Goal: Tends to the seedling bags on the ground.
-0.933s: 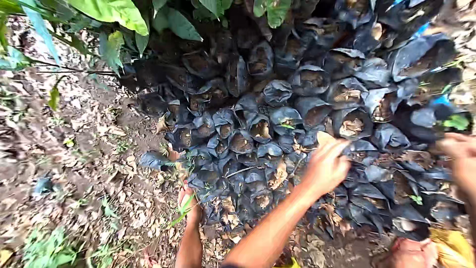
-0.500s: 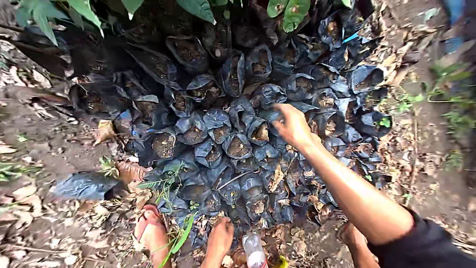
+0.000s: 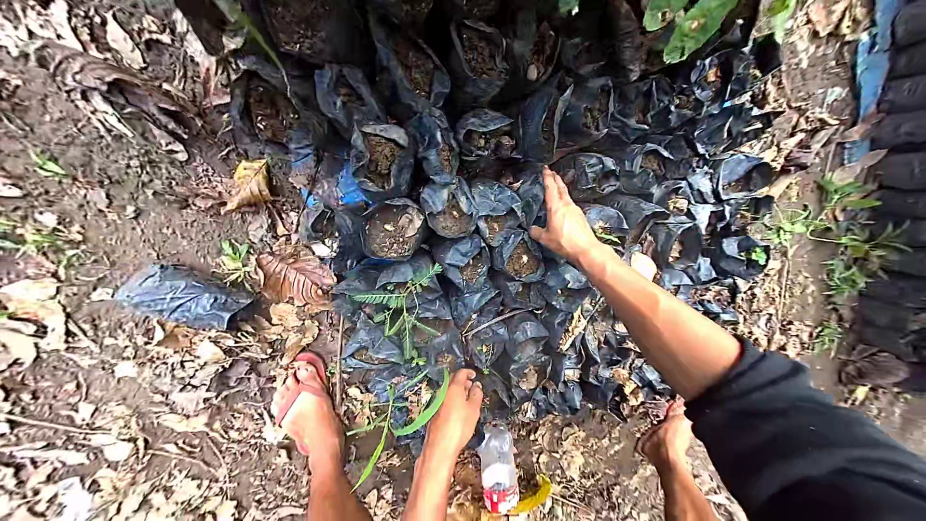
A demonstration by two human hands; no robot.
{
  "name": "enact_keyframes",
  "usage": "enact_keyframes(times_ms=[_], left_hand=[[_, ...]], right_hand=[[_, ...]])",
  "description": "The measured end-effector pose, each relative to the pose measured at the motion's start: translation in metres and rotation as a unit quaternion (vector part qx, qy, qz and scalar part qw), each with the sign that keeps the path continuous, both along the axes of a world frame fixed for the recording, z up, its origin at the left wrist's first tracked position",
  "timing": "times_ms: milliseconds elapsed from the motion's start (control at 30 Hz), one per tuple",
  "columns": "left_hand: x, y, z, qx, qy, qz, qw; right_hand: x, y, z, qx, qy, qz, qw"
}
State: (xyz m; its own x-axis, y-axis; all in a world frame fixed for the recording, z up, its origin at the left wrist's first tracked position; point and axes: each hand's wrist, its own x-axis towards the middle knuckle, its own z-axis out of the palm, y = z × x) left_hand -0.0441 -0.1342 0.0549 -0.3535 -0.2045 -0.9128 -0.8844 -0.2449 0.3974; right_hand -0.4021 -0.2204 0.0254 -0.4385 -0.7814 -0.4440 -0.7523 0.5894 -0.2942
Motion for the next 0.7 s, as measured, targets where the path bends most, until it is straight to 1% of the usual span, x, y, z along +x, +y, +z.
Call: enact_keyframes(times_ms=[100, 300, 433, 533, 633, 700], left_hand=[[0.005, 0.000, -0.001, -0.008, 0.006, 0.004, 1.000], [0.000, 0.002, 0.000, 0.012, 0.005, -0.004, 1.000], [-0.003, 0.000, 0.004, 0.016, 0.010, -0.016, 1.000], [-0.004, 0.001, 0.005, 0.016, 0.014, -0.019, 1.000], [-0.002, -0.002, 0.007, 0.007, 0.020, -0.013, 1.000], [0.004, -0.004, 0.006, -0.002, 0.023, 0.000, 1.000]], right_hand=[[0.000, -0.004, 0.000, 0.020, -0.007, -0.011, 1.000], [0.022, -0.036, 0.001, 0.117, 0.088, -0.058, 0.987], [0.018, -0.043, 0.002, 0.158, 0.115, -0.026, 0.980], [0.024, -0.046, -0.001, 0.156, 0.147, -0.025, 0.976], [0.034, -0.044, -0.009, 0.110, 0.200, -0.037, 0.973], [0.030, -0.049, -0.008, 0.086, 0.181, -0.035, 0.979]])
